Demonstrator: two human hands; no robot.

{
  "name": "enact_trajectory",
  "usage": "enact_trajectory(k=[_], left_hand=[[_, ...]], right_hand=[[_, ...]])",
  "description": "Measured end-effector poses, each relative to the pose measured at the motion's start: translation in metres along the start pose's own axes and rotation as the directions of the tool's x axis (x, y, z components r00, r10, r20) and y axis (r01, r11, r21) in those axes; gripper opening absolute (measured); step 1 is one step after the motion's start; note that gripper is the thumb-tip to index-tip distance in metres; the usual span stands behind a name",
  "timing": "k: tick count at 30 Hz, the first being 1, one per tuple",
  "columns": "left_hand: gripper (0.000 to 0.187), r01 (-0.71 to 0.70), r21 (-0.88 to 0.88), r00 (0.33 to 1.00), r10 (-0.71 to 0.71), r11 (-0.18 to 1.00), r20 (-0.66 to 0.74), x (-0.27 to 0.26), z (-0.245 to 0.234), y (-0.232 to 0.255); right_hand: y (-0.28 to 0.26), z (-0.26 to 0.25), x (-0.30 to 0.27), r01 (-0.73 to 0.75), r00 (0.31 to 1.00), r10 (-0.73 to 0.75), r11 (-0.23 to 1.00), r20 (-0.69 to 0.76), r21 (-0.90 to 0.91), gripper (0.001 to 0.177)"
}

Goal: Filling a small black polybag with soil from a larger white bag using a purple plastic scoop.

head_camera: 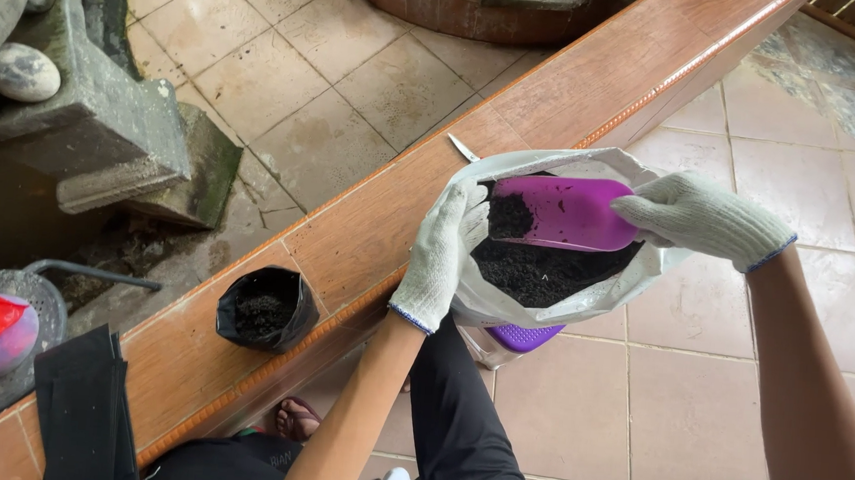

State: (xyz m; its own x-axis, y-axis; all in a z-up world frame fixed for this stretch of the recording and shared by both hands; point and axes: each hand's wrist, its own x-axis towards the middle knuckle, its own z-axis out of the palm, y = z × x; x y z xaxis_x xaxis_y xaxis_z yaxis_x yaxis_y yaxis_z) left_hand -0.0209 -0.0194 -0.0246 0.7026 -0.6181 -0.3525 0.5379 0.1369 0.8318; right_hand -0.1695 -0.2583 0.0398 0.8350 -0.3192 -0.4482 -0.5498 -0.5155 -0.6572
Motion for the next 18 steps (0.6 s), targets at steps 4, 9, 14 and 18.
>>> enact_trajectory(k=[4, 9, 14, 18], left_hand=[[0.062, 0.119, -0.343, 0.990, -0.083, 0.932, 0.117, -0.008, -0.005, 0.009], [0.060, 0.091, -0.633, 0.918, 0.181, 0.769, 0.352, 0.006, -0.043, -0.018], [0.049, 0.095, -0.733, 0.955, 0.146, 0.674, 0.258, -0.003, -0.078, -0.011], [0.053, 0.022, -0.742, 0.966, 0.178, 0.670, 0.189, -0.014, -0.118, -0.006]], right_hand=[[-0.019, 0.002, 0.008, 0.029, 0.999, -0.031, 0.997, -0.025, -0.070, 0.057], [-0.050, 0.015, 0.020, 0.020, 1.000, -0.019, 0.996, 0.007, -0.092, 0.054], [-0.099, 0.040, 0.028, 0.056, 0.997, -0.051, 0.993, 0.050, -0.107, 0.050], [-0.128, 0.064, 0.046, 0.112, 0.990, -0.097, 0.982, 0.102, -0.150, 0.053]])
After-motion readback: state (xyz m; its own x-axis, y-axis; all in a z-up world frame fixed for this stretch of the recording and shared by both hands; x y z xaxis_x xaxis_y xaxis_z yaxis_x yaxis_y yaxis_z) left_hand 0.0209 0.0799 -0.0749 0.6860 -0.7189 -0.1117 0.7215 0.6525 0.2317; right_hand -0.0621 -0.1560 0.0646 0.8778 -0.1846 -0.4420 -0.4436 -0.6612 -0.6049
